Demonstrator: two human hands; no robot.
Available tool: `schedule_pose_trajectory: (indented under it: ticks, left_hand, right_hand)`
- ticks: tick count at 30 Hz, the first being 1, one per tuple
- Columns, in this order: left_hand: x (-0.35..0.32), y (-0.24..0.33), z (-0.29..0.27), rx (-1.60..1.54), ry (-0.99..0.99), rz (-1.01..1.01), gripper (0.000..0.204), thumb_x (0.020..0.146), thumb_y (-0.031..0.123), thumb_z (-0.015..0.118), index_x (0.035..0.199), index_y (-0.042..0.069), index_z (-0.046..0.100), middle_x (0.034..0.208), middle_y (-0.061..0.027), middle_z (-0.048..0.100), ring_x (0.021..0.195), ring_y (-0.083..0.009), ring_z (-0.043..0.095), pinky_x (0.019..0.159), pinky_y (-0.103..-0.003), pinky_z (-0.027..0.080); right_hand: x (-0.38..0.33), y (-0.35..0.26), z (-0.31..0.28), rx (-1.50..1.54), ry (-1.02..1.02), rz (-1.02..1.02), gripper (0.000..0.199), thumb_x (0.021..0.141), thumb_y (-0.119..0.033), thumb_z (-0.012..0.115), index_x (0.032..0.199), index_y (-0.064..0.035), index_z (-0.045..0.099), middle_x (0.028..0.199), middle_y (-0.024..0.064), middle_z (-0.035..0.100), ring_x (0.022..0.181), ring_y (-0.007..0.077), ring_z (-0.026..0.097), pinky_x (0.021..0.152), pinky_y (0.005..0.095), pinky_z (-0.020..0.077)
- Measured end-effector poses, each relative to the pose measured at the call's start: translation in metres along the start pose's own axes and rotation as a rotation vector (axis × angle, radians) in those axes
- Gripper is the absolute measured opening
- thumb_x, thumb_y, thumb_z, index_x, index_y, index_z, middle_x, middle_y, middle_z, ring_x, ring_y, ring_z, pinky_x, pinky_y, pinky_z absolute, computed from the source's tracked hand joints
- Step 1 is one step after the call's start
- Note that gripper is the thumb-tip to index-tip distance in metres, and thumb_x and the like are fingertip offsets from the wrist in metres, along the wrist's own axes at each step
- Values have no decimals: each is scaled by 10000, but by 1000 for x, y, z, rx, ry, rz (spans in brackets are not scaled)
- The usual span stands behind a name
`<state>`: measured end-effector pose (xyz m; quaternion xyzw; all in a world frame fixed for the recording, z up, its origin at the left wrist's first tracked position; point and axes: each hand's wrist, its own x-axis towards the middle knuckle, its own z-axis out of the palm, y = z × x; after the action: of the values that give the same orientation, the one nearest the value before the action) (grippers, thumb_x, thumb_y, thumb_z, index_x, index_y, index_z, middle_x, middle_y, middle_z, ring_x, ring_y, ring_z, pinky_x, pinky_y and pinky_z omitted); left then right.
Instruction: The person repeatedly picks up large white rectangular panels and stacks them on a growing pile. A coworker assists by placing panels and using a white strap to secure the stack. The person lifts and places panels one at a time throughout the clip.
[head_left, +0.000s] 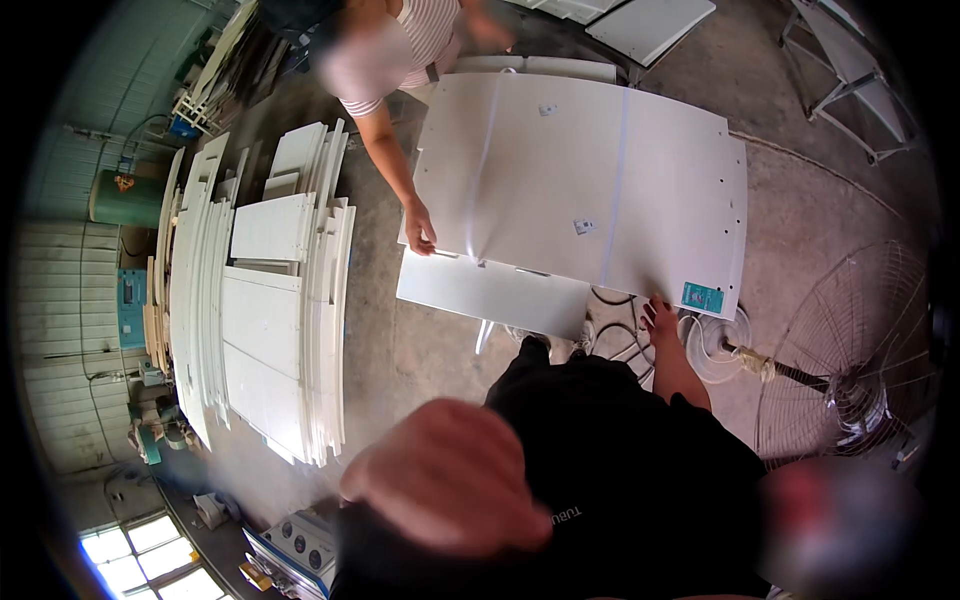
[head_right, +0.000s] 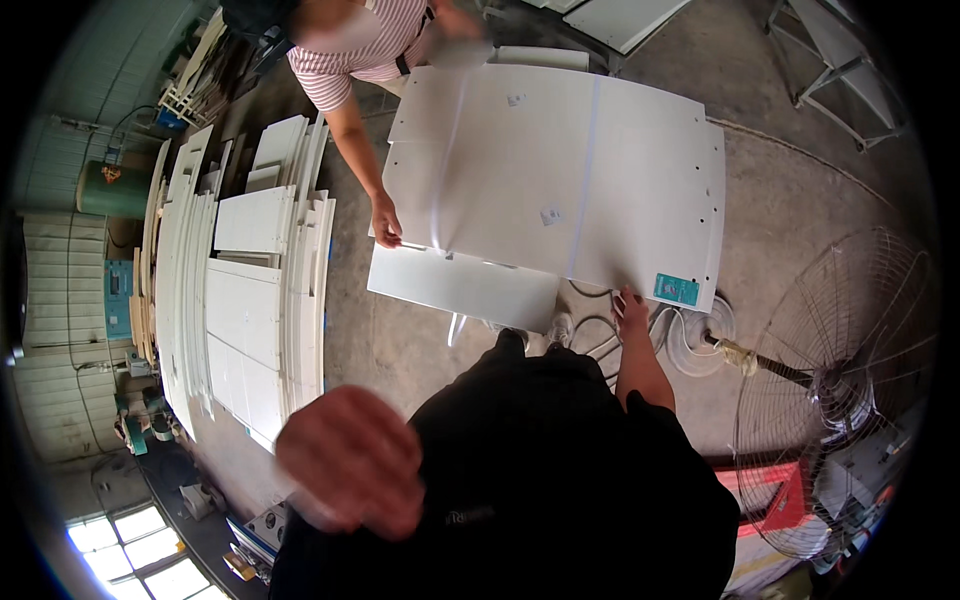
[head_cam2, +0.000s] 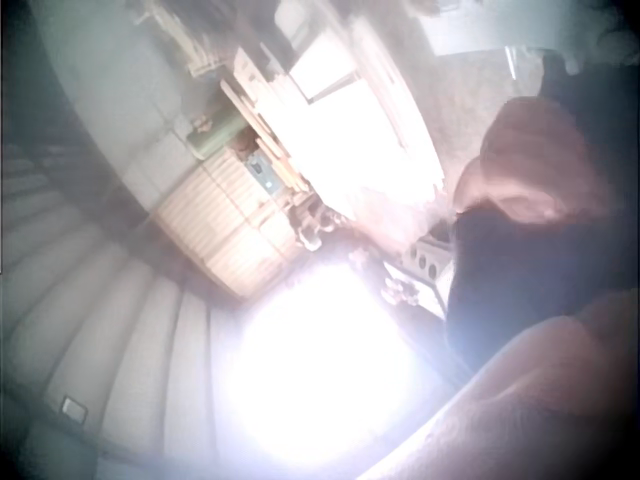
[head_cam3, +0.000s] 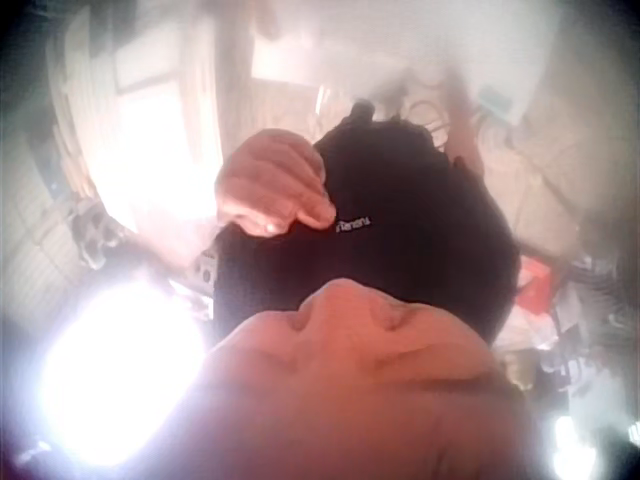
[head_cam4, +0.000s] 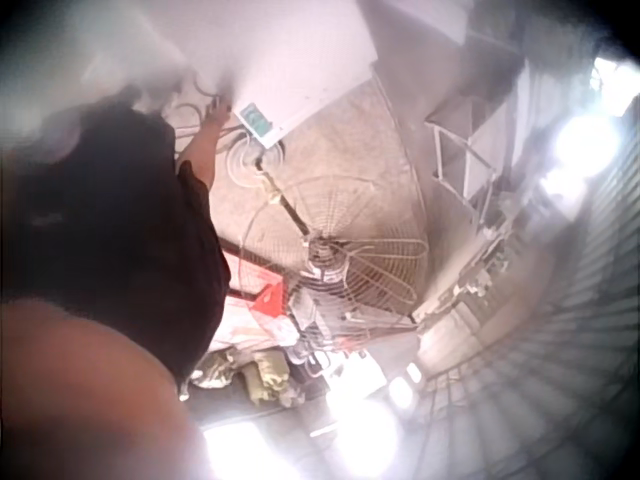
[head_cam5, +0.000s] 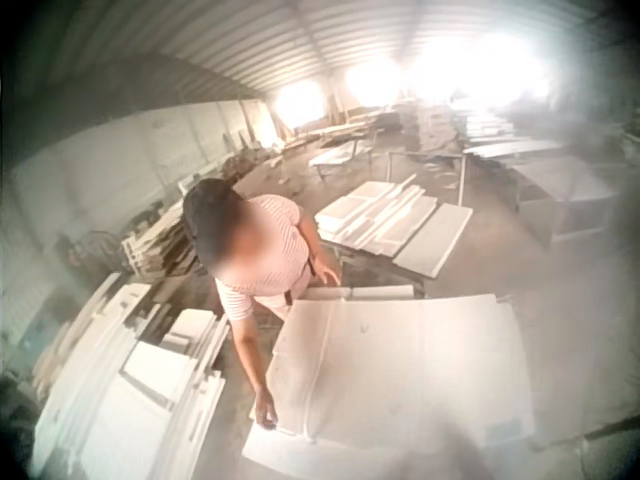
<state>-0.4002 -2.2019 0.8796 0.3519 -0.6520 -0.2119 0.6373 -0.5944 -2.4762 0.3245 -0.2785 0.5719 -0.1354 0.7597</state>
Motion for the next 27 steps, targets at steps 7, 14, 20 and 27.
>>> schedule_pose_trajectory:
  ticks: [7,14,20,27]
  left_hand:
    - [-154,-108,15,154,343,-1211,319,887,175,539,1149,-6,553,1013,-118,643,935,-185,609,834,-282,467]
    - [-328,-167,44,105,395,-1398,364,873,314,554,1152,81,567,1000,-119,646,933,-202,616,841,-300,460]
    - [-388,-181,63,312,401,-1502,339,848,342,558,1091,111,601,1009,-127,641,952,-254,611,832,-340,467]
    - [-468,-180,75,560,610,-1692,308,823,300,555,1054,105,610,990,-113,644,919,-253,614,794,-343,478]
  right_hand:
    - [-4,-5,-2,38,58,-47,342,863,-288,593,1134,-104,495,1092,23,564,1012,179,558,664,330,463]
    - [18,8,-12,34,48,-9,287,862,-326,582,1083,-156,517,1080,-15,568,1026,168,554,748,385,463]
    - [7,8,4,34,49,42,478,851,-428,563,1233,-163,453,1193,30,539,1060,198,543,798,393,437]
    - [19,5,21,-2,22,117,578,814,-526,574,1208,-119,457,1108,48,559,1028,203,551,803,404,434]
